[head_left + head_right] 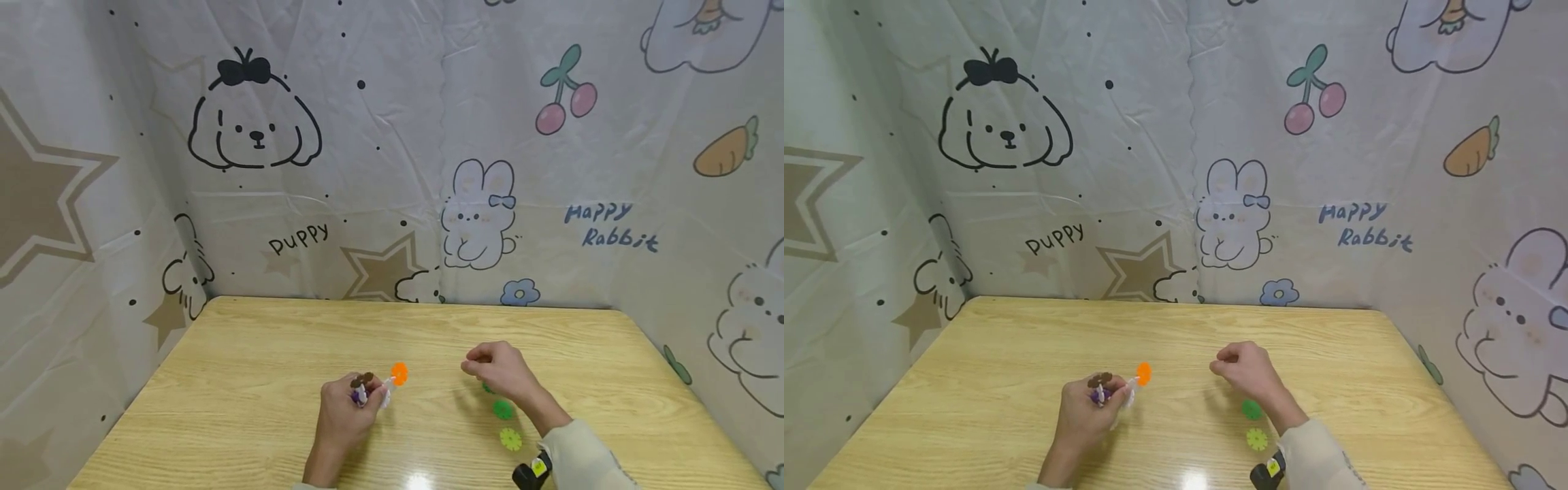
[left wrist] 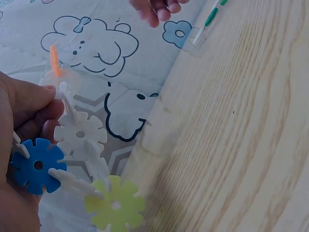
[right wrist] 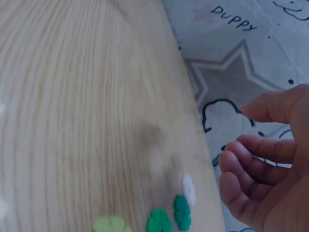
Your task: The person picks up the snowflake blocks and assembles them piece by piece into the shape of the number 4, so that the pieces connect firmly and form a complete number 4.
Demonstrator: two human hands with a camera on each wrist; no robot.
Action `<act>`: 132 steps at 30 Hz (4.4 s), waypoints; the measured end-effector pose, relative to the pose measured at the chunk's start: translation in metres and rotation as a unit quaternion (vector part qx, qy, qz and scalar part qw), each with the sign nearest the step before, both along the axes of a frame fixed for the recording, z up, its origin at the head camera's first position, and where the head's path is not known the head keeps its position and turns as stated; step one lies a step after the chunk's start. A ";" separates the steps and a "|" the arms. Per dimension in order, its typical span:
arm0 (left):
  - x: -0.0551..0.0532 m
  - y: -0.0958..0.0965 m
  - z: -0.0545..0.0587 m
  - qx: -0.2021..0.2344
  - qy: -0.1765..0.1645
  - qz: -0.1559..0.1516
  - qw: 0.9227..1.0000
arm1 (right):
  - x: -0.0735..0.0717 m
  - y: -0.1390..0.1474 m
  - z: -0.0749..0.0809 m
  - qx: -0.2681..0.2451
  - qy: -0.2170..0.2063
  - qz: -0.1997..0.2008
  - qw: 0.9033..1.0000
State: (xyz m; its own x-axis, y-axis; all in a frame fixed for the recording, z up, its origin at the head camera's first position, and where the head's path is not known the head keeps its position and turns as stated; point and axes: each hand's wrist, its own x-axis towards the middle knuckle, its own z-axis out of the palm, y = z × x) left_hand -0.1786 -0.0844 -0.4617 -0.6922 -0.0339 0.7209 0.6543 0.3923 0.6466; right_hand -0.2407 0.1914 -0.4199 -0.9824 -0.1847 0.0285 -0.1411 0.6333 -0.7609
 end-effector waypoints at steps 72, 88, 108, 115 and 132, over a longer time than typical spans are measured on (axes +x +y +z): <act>0.002 -0.007 0.002 -0.003 -0.085 -0.020 0.996 | -0.028 0.019 -0.030 0.108 -0.011 0.011 0.994; 0.004 -0.004 0.002 -0.005 -0.100 -0.013 0.995 | -0.017 0.016 -0.018 0.092 0.024 0.050 0.994; 0.006 -0.003 0.007 -0.026 -0.120 -0.002 0.992 | 0.003 -0.012 0.016 -0.011 0.022 0.117 0.993; 0.006 -0.003 0.007 -0.027 -0.129 -0.001 0.991 | 0.006 -0.021 0.024 -0.039 0.015 0.130 0.991; 0.007 -0.002 0.012 -0.039 -0.169 -0.028 0.985 | 0.013 -0.044 0.037 -0.088 0.029 0.162 0.982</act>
